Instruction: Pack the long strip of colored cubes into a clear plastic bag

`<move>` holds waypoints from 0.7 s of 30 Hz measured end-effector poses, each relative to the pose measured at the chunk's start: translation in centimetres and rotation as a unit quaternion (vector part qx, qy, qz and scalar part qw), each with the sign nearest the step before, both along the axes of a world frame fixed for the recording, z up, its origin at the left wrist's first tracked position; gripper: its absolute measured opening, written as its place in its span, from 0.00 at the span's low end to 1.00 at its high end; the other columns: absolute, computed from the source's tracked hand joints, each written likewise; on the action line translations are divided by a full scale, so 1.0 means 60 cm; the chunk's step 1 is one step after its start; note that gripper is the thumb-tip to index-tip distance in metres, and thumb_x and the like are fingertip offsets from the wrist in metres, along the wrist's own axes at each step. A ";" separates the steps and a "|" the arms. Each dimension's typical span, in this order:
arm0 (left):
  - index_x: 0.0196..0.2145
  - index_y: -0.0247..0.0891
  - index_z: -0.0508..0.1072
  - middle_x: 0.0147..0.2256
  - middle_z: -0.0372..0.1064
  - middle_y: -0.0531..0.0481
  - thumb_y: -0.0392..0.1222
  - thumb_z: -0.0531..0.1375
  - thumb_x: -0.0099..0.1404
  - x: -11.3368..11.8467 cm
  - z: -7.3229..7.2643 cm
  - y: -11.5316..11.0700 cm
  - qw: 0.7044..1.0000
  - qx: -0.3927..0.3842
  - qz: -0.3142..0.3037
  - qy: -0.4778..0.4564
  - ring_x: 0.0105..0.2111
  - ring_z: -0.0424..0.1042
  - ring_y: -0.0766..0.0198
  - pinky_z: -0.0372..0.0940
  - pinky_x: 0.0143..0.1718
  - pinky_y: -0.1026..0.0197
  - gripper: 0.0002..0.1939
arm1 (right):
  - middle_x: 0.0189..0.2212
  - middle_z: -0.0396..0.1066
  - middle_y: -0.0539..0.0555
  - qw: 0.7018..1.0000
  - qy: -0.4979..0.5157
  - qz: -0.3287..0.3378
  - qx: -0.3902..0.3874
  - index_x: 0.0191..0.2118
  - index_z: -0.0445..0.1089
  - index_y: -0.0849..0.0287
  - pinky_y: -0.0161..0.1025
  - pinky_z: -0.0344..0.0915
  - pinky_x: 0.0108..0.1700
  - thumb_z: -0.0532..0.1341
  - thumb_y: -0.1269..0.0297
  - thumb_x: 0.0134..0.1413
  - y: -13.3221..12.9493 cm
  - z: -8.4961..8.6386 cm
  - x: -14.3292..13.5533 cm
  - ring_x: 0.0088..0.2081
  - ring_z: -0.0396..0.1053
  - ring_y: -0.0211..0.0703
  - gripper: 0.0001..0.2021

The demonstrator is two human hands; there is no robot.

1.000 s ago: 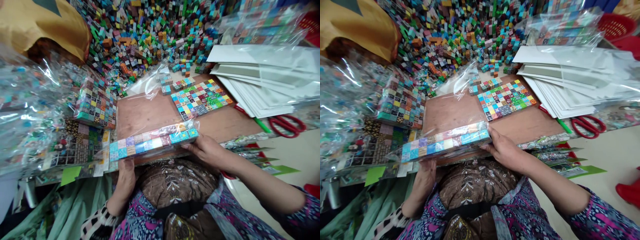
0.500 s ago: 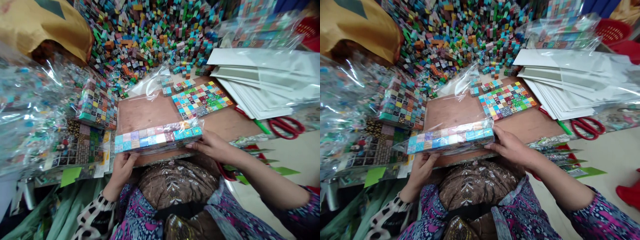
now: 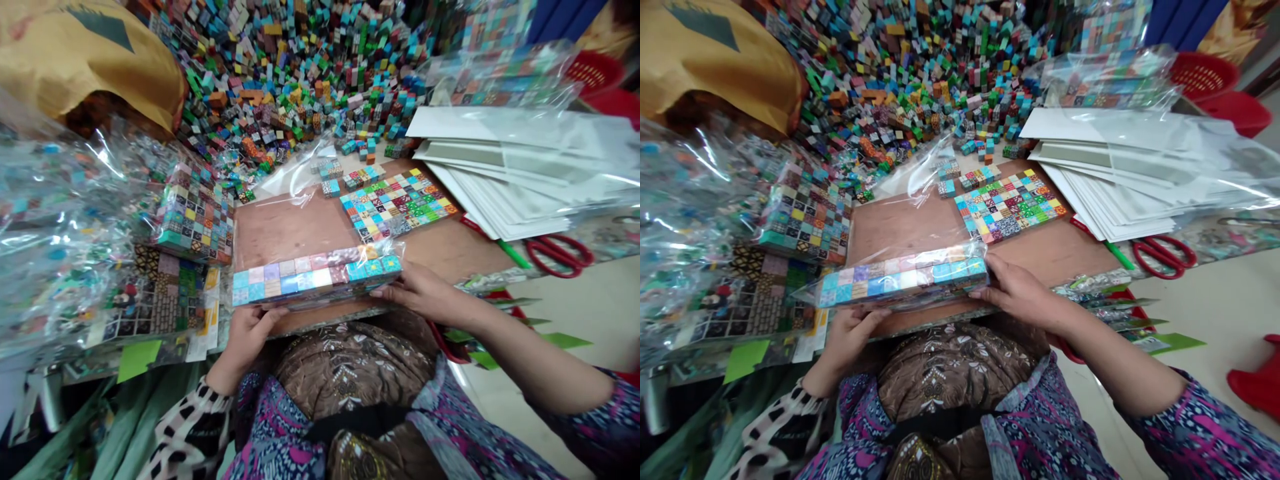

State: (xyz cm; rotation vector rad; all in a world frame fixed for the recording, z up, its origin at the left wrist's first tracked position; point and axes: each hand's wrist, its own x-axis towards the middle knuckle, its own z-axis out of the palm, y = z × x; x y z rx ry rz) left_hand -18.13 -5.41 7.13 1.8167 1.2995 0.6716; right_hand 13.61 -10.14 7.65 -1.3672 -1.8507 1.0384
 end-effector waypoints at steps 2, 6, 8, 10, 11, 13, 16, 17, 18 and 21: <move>0.33 0.37 0.79 0.36 0.79 0.46 0.48 0.60 0.60 -0.001 -0.002 0.001 1.000 0.009 -0.012 0.025 0.41 0.75 0.52 0.67 0.48 0.51 0.12 | 0.54 0.68 0.58 1.000 0.000 0.000 0.006 0.52 0.66 0.57 0.53 0.63 0.56 0.58 0.57 0.59 0.000 -0.001 0.000 0.54 0.66 0.54 0.17; 0.33 0.38 0.79 0.36 0.78 0.45 0.50 0.59 0.60 -0.003 -0.008 0.001 0.997 0.026 -0.024 0.073 0.39 0.75 0.51 0.66 0.48 0.49 0.14 | 0.53 0.68 0.59 1.000 -0.010 -0.008 0.007 0.52 0.65 0.58 0.53 0.63 0.55 0.58 0.57 0.59 -0.001 -0.002 0.000 0.54 0.66 0.55 0.18; 0.34 0.38 0.79 0.38 0.78 0.44 0.50 0.60 0.59 -0.003 -0.010 0.002 0.996 0.036 -0.017 0.086 0.42 0.74 0.50 0.64 0.51 0.46 0.15 | 0.54 0.68 0.59 1.000 -0.012 -0.007 0.002 0.55 0.63 0.58 0.53 0.64 0.54 0.57 0.57 0.59 0.000 -0.002 0.000 0.53 0.67 0.55 0.20; 0.35 0.38 0.79 0.40 0.78 0.44 0.50 0.60 0.59 -0.002 -0.012 0.002 0.995 0.041 -0.010 0.094 0.44 0.73 0.49 0.62 0.53 0.45 0.15 | 0.54 0.68 0.58 1.000 -0.013 -0.004 0.002 0.57 0.62 0.57 0.53 0.64 0.54 0.57 0.57 0.59 0.000 -0.002 0.000 0.53 0.67 0.55 0.22; 0.35 0.38 0.79 0.40 0.78 0.44 0.51 0.60 0.59 -0.003 -0.013 0.002 0.995 0.040 -0.008 0.094 0.45 0.73 0.49 0.61 0.54 0.44 0.15 | 0.54 0.68 0.58 1.000 -0.014 -0.005 0.003 0.57 0.62 0.57 0.52 0.65 0.54 0.57 0.56 0.59 0.000 -0.002 0.000 0.53 0.67 0.55 0.22; 0.35 0.38 0.79 0.40 0.78 0.44 0.51 0.60 0.59 -0.004 -0.015 0.002 0.996 0.035 -0.004 0.088 0.44 0.73 0.49 0.62 0.53 0.44 0.15 | 0.54 0.68 0.58 1.000 -0.018 -0.008 0.005 0.57 0.62 0.56 0.52 0.65 0.54 0.57 0.56 0.59 -0.001 -0.003 0.001 0.53 0.67 0.55 0.21; 0.38 0.39 0.78 0.39 0.78 0.44 0.52 0.60 0.59 -0.008 -0.022 0.001 0.997 0.023 -0.006 0.078 0.42 0.75 0.50 0.66 0.50 0.45 0.16 | 0.55 0.67 0.59 1.000 -0.023 -0.004 0.002 0.59 0.61 0.57 0.52 0.64 0.55 0.57 0.55 0.59 -0.001 -0.004 0.001 0.55 0.66 0.56 0.24; 0.39 0.39 0.78 0.39 0.78 0.44 0.52 0.61 0.59 -0.011 -0.025 0.000 0.998 0.014 -0.008 0.061 0.42 0.75 0.51 0.66 0.49 0.46 0.16 | 0.55 0.67 0.59 1.000 -0.024 -0.001 0.000 0.60 0.60 0.57 0.52 0.64 0.56 0.57 0.54 0.59 -0.001 -0.004 0.001 0.55 0.66 0.56 0.25; 0.40 0.39 0.77 0.40 0.77 0.44 0.52 0.62 0.58 -0.014 -0.029 -0.003 0.999 0.002 -0.006 0.033 0.42 0.75 0.51 0.66 0.50 0.46 0.16 | 0.55 0.67 0.59 1.000 -0.023 0.000 -0.002 0.61 0.59 0.57 0.52 0.63 0.56 0.57 0.54 0.59 -0.001 -0.004 0.000 0.55 0.65 0.56 0.26; 0.46 0.39 0.74 0.45 0.75 0.43 0.52 0.65 0.56 -0.024 -0.042 -0.013 0.990 -0.033 0.053 -0.124 0.46 0.74 0.52 0.66 0.52 0.49 0.22 | 0.55 0.68 0.58 1.000 -0.017 0.002 -0.008 0.62 0.58 0.56 0.52 0.63 0.56 0.57 0.54 0.59 0.001 -0.002 0.000 0.55 0.66 0.56 0.27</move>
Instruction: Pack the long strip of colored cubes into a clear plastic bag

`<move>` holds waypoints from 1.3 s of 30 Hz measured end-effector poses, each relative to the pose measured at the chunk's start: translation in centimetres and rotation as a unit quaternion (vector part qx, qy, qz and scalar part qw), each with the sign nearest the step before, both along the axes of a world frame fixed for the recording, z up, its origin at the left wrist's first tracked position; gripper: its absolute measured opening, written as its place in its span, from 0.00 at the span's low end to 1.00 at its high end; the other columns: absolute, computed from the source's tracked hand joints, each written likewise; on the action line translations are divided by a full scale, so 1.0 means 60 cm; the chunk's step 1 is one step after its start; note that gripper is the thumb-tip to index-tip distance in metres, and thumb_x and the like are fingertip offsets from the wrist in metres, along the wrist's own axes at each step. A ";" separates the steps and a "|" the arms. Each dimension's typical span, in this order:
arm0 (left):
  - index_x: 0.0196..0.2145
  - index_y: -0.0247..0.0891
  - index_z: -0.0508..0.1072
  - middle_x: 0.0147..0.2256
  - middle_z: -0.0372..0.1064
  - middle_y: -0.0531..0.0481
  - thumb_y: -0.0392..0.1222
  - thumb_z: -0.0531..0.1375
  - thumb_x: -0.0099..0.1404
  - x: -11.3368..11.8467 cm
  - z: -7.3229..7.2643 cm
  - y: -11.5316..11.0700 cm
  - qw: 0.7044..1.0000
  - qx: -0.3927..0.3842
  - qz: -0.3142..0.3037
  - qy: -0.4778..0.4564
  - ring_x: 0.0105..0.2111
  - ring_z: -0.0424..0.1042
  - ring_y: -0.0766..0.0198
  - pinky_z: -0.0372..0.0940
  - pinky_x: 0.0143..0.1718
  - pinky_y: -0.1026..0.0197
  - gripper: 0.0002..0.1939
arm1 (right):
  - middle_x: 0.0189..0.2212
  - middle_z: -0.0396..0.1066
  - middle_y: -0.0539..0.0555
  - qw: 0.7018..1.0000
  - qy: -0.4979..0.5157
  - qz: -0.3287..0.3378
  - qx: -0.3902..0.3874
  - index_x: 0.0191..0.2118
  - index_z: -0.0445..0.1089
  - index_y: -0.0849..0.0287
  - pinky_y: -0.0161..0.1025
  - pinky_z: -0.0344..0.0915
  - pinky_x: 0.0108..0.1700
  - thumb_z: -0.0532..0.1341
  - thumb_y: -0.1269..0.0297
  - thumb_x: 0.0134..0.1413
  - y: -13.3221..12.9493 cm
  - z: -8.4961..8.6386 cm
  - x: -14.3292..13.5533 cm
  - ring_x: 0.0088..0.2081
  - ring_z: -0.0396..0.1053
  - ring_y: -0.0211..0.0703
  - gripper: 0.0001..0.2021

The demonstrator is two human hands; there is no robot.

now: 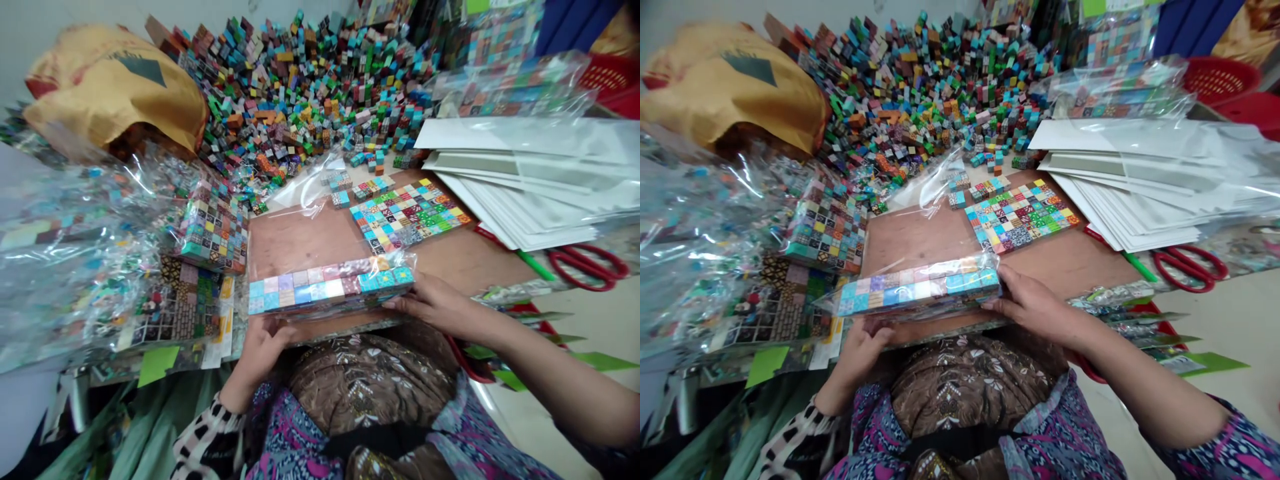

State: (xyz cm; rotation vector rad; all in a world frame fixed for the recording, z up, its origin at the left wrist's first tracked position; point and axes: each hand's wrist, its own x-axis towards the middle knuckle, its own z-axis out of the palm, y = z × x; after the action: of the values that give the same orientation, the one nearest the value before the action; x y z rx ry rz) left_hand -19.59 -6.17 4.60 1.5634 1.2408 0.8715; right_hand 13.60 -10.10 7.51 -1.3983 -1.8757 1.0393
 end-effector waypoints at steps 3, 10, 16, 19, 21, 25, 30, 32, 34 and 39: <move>0.54 0.45 0.68 0.54 0.69 0.44 0.55 0.63 0.58 -0.003 0.003 -0.008 0.991 -0.004 0.065 -0.118 0.54 0.68 0.54 0.62 0.56 0.51 0.28 | 0.55 0.68 0.58 1.000 0.004 0.004 -0.002 0.62 0.58 0.56 0.53 0.63 0.57 0.57 0.53 0.59 0.001 0.003 0.000 0.55 0.66 0.57 0.28; 0.57 0.47 0.66 0.57 0.65 0.45 0.55 0.67 0.54 0.029 0.073 0.010 0.967 0.076 0.045 -0.237 0.59 0.62 0.55 0.58 0.59 0.55 0.34 | 0.56 0.67 0.58 1.000 0.007 0.007 0.002 0.62 0.59 0.56 0.54 0.62 0.58 0.58 0.51 0.59 0.001 0.009 0.000 0.56 0.65 0.58 0.28; 0.42 0.43 0.76 0.37 0.75 0.54 0.43 0.74 0.42 0.047 0.070 0.031 0.957 0.029 0.073 -0.279 0.34 0.73 0.69 0.68 0.39 0.69 0.27 | 0.56 0.67 0.59 1.000 0.002 0.008 -0.001 0.60 0.62 0.57 0.54 0.62 0.58 0.57 0.51 0.59 0.002 0.011 -0.002 0.56 0.65 0.57 0.26; 0.38 0.42 0.76 0.32 0.75 0.55 0.39 0.75 0.39 0.051 0.055 0.036 0.952 0.019 0.081 -0.295 0.30 0.72 0.69 0.69 0.36 0.68 0.26 | 0.56 0.66 0.60 1.000 -0.002 0.002 -0.008 0.62 0.59 0.59 0.53 0.62 0.57 0.57 0.52 0.59 0.002 0.011 -0.002 0.55 0.66 0.57 0.28; 0.37 0.40 0.76 0.30 0.75 0.54 0.38 0.75 0.36 0.052 0.050 0.037 0.950 0.003 0.085 -0.299 0.29 0.73 0.67 0.70 0.35 0.65 0.27 | 0.56 0.67 0.60 1.000 -0.003 0.002 -0.011 0.62 0.58 0.59 0.53 0.63 0.57 0.57 0.52 0.59 0.002 0.012 -0.002 0.55 0.66 0.57 0.28; 0.37 0.39 0.75 0.31 0.76 0.53 0.36 0.75 0.36 0.053 0.047 0.038 0.950 -0.023 0.080 -0.300 0.30 0.74 0.65 0.71 0.34 0.63 0.27 | 0.54 0.68 0.59 1.000 0.001 0.000 -0.011 0.61 0.59 0.58 0.53 0.63 0.57 0.57 0.53 0.59 0.001 0.013 -0.004 0.56 0.65 0.57 0.27; 0.33 0.37 0.75 0.31 0.76 0.49 0.41 0.74 0.37 0.057 0.045 0.041 0.960 -0.029 0.065 -0.270 0.31 0.74 0.62 0.72 0.37 0.58 0.23 | 0.57 0.66 0.57 1.000 0.018 -0.004 -0.013 0.62 0.59 0.57 0.51 0.63 0.57 0.58 0.55 0.58 0.001 0.011 -0.005 0.56 0.65 0.56 0.27; 0.32 0.37 0.75 0.30 0.75 0.49 0.42 0.74 0.36 0.058 0.045 0.043 0.962 -0.020 0.070 -0.263 0.29 0.74 0.62 0.72 0.35 0.58 0.23 | 0.58 0.65 0.56 0.999 0.029 -0.006 -0.019 0.62 0.58 0.56 0.51 0.62 0.58 0.58 0.57 0.59 0.001 0.008 -0.005 0.56 0.65 0.55 0.27; 0.33 0.37 0.75 0.29 0.75 0.50 0.42 0.74 0.36 0.059 0.047 0.045 0.962 -0.015 0.075 -0.262 0.28 0.73 0.63 0.71 0.34 0.59 0.23 | 0.58 0.65 0.55 0.999 0.038 -0.008 -0.021 0.61 0.58 0.55 0.52 0.62 0.58 0.59 0.58 0.58 0.001 0.005 -0.005 0.56 0.65 0.54 0.26; 0.32 0.37 0.75 0.28 0.75 0.51 0.40 0.74 0.35 0.057 0.056 0.051 0.966 -0.030 0.072 -0.248 0.27 0.72 0.63 0.71 0.34 0.59 0.23 | 0.56 0.66 0.57 0.998 0.055 0.003 -0.016 0.58 0.60 0.54 0.52 0.61 0.59 0.62 0.60 0.56 0.003 0.011 0.002 0.56 0.64 0.53 0.24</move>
State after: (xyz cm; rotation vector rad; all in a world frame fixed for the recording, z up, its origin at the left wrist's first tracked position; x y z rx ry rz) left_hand -16.16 -3.10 7.94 1.1190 1.0082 1.2175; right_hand 13.71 -9.92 8.18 -1.3277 -1.7923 1.1294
